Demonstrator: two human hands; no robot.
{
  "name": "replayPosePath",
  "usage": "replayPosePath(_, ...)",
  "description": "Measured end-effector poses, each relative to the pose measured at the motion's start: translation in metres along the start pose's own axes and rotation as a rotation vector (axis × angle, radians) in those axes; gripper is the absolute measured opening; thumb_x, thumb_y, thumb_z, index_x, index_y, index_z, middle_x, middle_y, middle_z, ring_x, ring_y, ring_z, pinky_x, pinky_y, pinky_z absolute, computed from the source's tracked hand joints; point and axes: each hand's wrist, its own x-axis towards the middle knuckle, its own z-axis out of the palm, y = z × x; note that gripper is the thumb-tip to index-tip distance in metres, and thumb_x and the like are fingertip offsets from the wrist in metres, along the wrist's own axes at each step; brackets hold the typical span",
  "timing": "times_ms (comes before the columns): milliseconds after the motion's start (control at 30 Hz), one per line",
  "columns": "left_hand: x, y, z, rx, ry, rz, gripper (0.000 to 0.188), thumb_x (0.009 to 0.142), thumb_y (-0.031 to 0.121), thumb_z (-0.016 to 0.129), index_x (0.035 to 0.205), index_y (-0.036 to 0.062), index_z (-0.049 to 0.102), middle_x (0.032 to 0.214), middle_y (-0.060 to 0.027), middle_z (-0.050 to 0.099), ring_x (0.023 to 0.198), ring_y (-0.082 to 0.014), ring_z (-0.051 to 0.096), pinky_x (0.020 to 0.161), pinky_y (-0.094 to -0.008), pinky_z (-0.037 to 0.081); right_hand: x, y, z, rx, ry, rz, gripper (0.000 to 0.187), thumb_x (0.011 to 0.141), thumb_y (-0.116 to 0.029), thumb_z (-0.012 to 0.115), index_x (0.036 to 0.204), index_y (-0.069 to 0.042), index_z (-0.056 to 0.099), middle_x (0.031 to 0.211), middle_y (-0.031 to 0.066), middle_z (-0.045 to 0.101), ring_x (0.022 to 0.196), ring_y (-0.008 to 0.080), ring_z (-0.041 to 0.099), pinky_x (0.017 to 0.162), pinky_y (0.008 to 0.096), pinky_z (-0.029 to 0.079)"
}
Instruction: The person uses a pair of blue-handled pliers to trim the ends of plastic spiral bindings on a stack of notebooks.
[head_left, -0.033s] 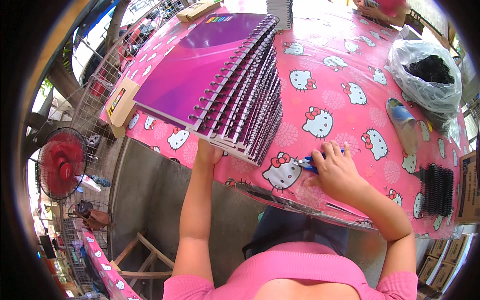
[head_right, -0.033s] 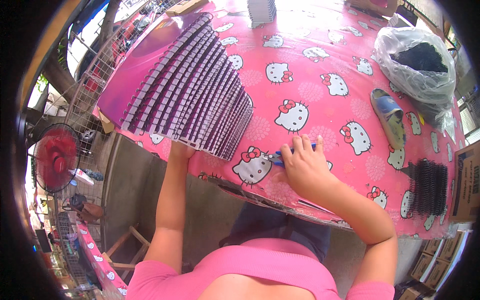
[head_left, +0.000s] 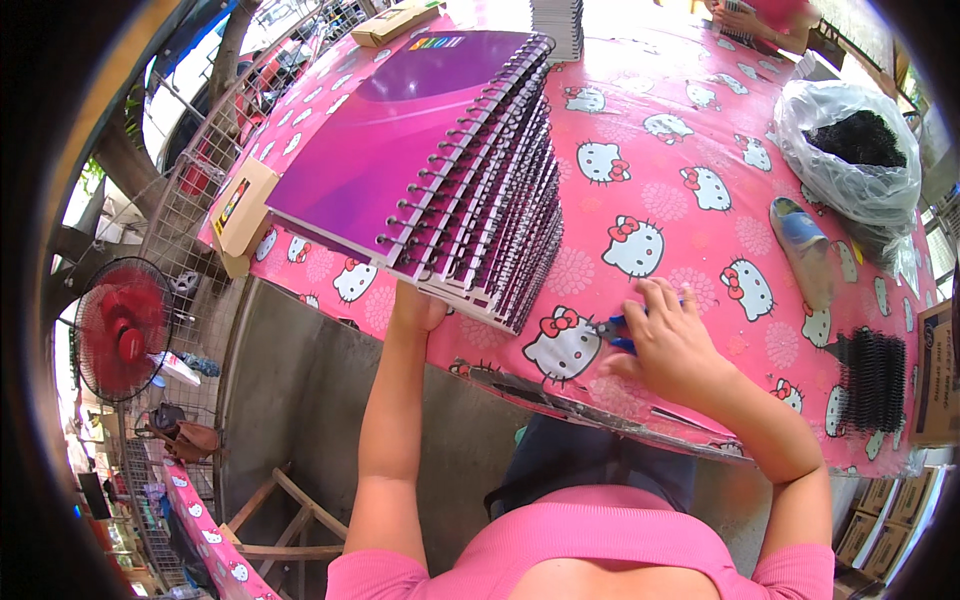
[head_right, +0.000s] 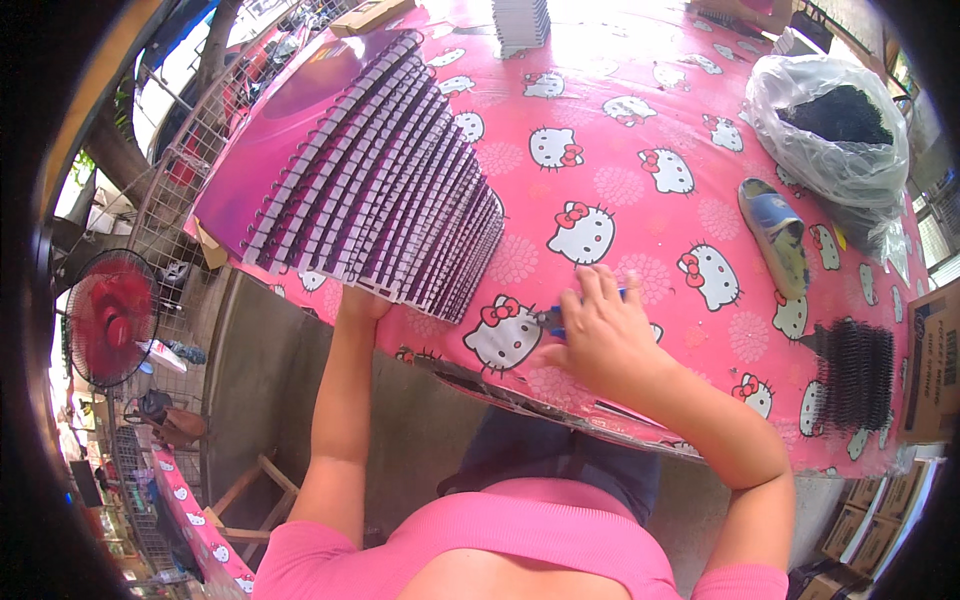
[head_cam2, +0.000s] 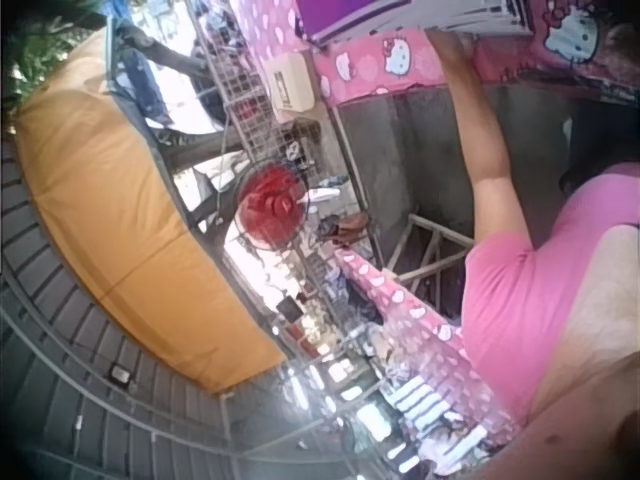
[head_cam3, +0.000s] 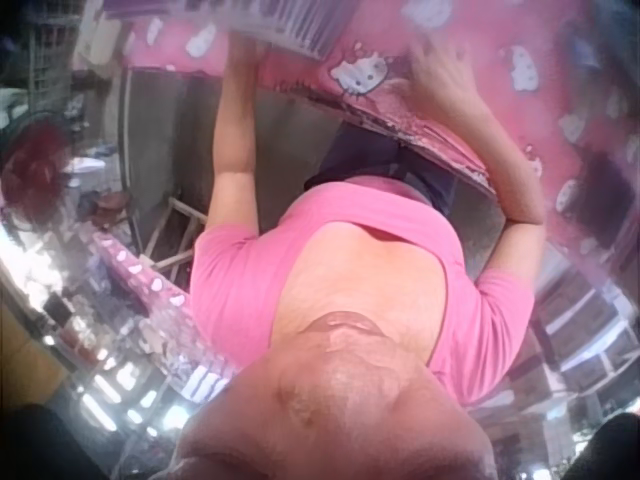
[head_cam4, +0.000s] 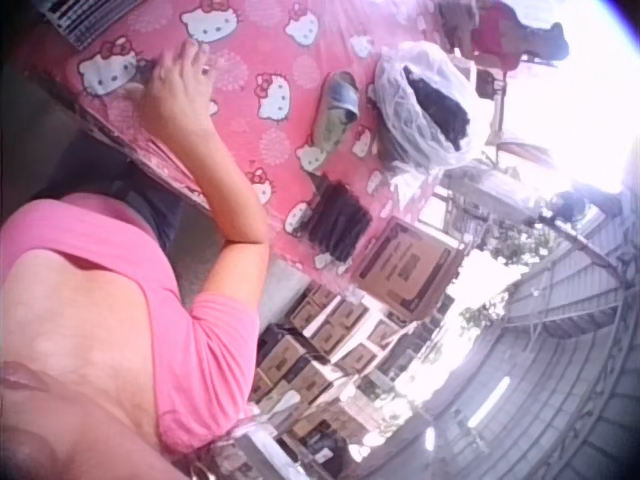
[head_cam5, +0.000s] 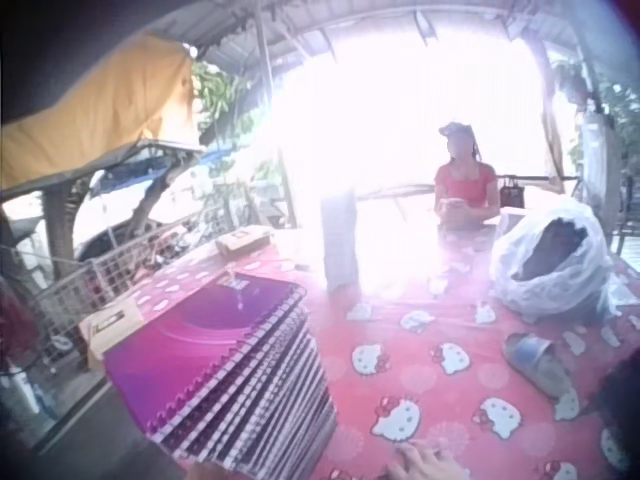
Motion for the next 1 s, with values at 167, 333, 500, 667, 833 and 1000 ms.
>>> replayPosePath(167,-0.002,-0.006,0.018,0.331,0.069,-0.029,0.046,0.103,0.019,0.035,0.146,0.0028,0.030,0.145,-0.0116,0.042,0.129,-0.0231,0.045,0.107,-0.0364,0.040,0.059,-0.005,0.019,1.313,-0.087,0.214,0.083,0.090,-0.070,0.039,0.140,-0.004,0.037,0.138,0.0142,0.042,0.123,0.0296,0.045,0.106,0.0420,0.034)
replayPosePath(333,-0.013,-0.016,0.005,0.592,0.156,-0.061,0.044,0.100,0.021,0.042,0.141,0.0036,0.037,0.136,-0.0101,0.050,0.122,-0.0232,0.050,0.103,-0.0390,0.043,0.100,-0.043,0.021,1.733,-0.076,0.335,0.091,0.087,-0.078,0.027,0.144,-0.008,0.036,0.142,0.0074,0.042,0.123,0.0238,0.043,0.109,0.0384,0.030)
replayPosePath(500,-0.031,-0.048,0.049,0.389,0.299,-0.011,0.049,0.103,0.030,0.035,0.145,0.0046,0.032,0.139,-0.0091,0.046,0.127,-0.0233,0.045,0.106,-0.0387,0.038,0.107,-0.039,-0.007,1.824,-0.126,0.421,0.051,0.097,-0.042,0.044,0.133,-0.007,0.050,0.137,0.0114,0.051,0.125,0.0230,0.046,0.108,0.0381,0.035)
replayPosePath(667,-0.022,-0.099,0.078,0.483,0.557,0.251,0.064,0.103,0.047,0.028,0.149,0.0017,0.021,0.151,-0.0124,0.027,0.138,-0.0249,0.029,0.113,-0.0365,0.023,0.144,0.022,0.039,1.877,-0.148,0.324,0.040,0.095,-0.034,0.051,0.119,-0.002,0.060,0.125,0.0145,0.061,0.110,0.0251,0.060,0.093,0.0409,0.050)
replayPosePath(833,-0.016,-0.096,0.100,0.433,0.707,0.276,0.069,0.102,0.051,0.029,0.151,0.0033,0.019,0.153,-0.0122,0.025,0.138,-0.0225,0.029,0.114,-0.0355,0.023,0.145,0.022,0.029,1.871,-0.126,0.258,0.034,0.098,-0.025,0.050,0.116,0.000,0.061,0.114,0.0138,0.066,0.098,0.0221,0.064,0.090,0.0395,0.053)
replayPosePath(1000,0.003,-0.025,0.083,0.304,0.639,0.400,0.070,0.101,0.052,0.026,0.150,0.0016,0.019,0.154,-0.0173,0.024,0.140,-0.0261,0.027,0.115,-0.0395,0.020,0.086,-0.002,0.001,1.733,-0.002,0.459,0.060,0.097,-0.050,0.046,0.127,0.001,0.051,0.124,0.0132,0.058,0.115,0.0223,0.053,0.102,0.0428,0.038)
